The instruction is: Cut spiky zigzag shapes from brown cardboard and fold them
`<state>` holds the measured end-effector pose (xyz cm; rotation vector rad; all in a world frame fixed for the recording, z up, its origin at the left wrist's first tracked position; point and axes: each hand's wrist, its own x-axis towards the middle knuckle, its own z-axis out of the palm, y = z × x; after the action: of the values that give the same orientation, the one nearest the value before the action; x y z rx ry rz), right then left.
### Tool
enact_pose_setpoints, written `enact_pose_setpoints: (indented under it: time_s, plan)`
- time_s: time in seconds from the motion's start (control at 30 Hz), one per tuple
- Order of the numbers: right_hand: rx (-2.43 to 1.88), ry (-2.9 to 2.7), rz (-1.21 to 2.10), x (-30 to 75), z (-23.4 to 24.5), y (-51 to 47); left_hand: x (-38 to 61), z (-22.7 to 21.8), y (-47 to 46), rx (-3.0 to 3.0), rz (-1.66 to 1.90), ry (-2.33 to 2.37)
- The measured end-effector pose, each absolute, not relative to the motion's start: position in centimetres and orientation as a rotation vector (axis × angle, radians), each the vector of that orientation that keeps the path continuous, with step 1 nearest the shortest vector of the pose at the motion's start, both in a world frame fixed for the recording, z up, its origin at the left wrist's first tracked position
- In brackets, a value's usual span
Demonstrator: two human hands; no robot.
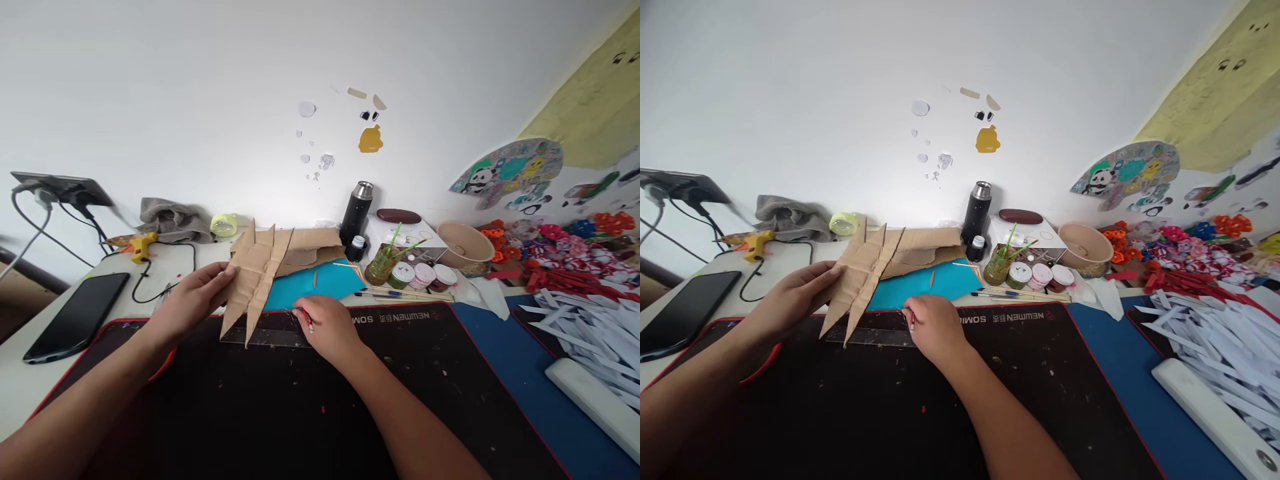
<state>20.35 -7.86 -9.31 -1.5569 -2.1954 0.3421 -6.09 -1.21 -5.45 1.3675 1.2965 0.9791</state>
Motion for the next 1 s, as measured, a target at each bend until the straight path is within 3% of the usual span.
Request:
enact_pose_setpoints:
  time_s: [0.27,1.0]
  plan:
    - [-1.829,-2.276,0.207,20.5,-7.9,-7.7,-4.6,-4.7,-2.9,1.330,0.767,1.159]
    - [-1.961,-2.009,0.433,21.1,-9.0,-7.1,-3.7,-2.5,-4.5,1.506,0.645,1.130]
